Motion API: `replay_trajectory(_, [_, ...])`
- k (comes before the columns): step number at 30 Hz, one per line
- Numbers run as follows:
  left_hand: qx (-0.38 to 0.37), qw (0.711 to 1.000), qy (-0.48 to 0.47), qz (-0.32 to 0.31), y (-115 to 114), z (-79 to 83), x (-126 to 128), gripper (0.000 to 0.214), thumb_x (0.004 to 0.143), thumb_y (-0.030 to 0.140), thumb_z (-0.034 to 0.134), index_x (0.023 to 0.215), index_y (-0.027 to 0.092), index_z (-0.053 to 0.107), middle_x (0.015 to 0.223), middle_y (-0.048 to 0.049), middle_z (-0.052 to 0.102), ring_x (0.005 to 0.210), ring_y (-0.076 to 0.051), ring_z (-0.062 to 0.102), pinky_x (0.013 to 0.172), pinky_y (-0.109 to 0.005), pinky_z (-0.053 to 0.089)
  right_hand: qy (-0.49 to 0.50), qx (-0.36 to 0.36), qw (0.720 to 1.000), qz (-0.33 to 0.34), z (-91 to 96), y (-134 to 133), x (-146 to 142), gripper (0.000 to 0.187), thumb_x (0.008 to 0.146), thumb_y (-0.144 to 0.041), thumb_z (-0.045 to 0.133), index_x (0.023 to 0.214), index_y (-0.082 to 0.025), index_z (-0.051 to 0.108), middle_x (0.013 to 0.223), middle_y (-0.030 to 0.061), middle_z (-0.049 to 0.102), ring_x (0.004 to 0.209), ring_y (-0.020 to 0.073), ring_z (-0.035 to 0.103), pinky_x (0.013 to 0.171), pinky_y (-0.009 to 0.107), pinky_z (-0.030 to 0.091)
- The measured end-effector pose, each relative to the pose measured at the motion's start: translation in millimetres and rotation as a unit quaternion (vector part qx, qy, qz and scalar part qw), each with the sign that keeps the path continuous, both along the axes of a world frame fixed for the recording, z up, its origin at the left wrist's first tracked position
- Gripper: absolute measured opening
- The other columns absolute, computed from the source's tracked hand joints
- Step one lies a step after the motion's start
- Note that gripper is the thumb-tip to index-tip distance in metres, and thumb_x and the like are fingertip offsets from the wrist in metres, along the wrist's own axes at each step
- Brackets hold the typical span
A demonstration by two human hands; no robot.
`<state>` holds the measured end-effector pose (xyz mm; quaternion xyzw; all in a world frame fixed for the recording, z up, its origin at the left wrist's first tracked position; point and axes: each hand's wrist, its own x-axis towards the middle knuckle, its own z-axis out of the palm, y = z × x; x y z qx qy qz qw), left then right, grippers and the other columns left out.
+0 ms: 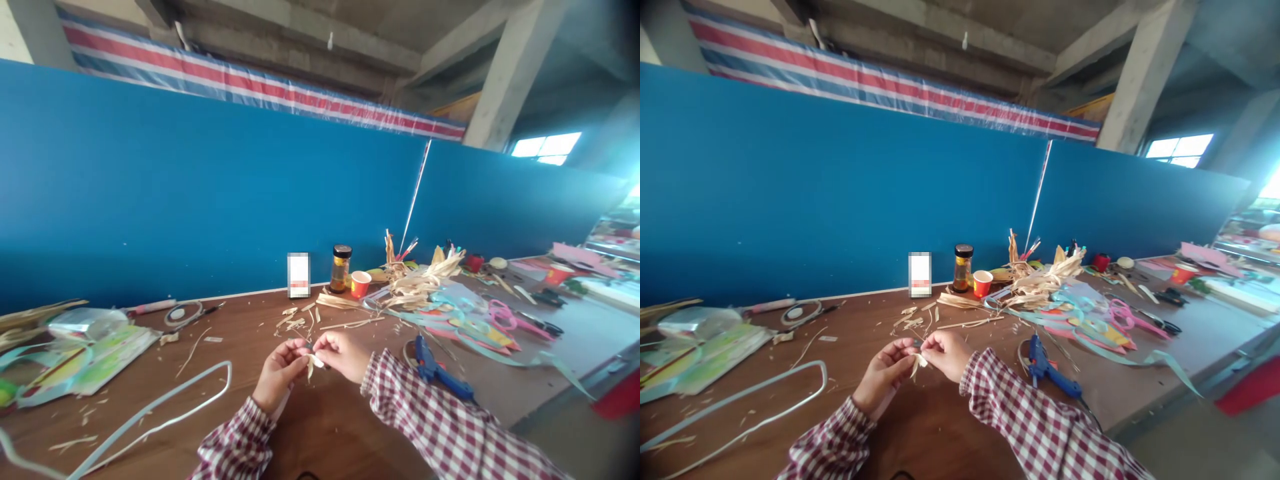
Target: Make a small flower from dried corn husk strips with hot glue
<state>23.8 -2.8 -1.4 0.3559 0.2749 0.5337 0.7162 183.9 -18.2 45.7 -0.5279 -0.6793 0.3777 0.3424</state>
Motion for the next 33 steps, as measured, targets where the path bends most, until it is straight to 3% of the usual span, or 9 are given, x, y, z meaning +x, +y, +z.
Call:
replay_trajectory(6, [-0.007, 1.000, -0.001, -0.022, -0.8, 3.6, -2.3, 0.036, 0.058, 0.017, 0.078, 0.090, 0.013, 0.061, 0.075, -0.0041, 0.067, 0.063, -0.012, 0.061, 0.056, -0.020, 0.047, 0.069, -0.106, 0.992, -0.014, -4.1, 2.4, 0.3, 0.011, 0.077, -0.022, 0.056, 0.085, -0.016, 0.059, 0.070, 0.0007, 0.063, 0.059, 0.0102, 0.058, 0.051, 0.020, 0.044])
replay_trajectory(14, [-0.024, 0.999, -0.017, -0.040, -1.6, 6.9, -3.2, 0.035, 0.058, 0.017, 0.078, 0.089, 0.014, 0.062, 0.079, -0.0048, 0.069, 0.073, -0.013, 0.063, 0.065, -0.021, 0.049, 0.162, -0.119, 0.979, -0.005, -23.9, 9.6, 5.0, 0.015, 0.074, -0.028, 0.060, 0.083, -0.016, 0.059, 0.066, -0.0015, 0.061, 0.056, 0.0092, 0.057, 0.051, 0.020, 0.042])
replay_trajectory(28, [-0.037, 0.999, -0.016, -0.025, -0.4, 2.9, -4.0, 0.032, 0.057, 0.014, 0.078, 0.086, 0.013, 0.064, 0.072, -0.0014, 0.066, 0.063, -0.009, 0.061, 0.061, -0.019, 0.050, 0.239, -0.184, 0.953, -0.004, -13.4, 5.6, -0.8, 0.028, 0.066, -0.036, 0.070, 0.080, -0.015, 0.057, 0.056, -0.0049, 0.055, 0.047, 0.0056, 0.048, 0.046, 0.018, 0.038])
replay_trajectory(33, [-0.052, 0.997, -0.065, -0.004, 3.4, 4.7, -6.1, 0.026, 0.058, 0.011, 0.077, 0.081, 0.012, 0.065, 0.071, -0.0018, 0.067, 0.062, -0.009, 0.061, 0.058, -0.016, 0.050, 0.285, -0.211, 0.935, -0.027, -8.2, 0.5, -8.2, 0.028, 0.075, -0.042, 0.061, 0.083, -0.016, 0.057, 0.066, -0.0007, 0.060, 0.051, 0.0071, 0.054, 0.047, 0.018, 0.041])
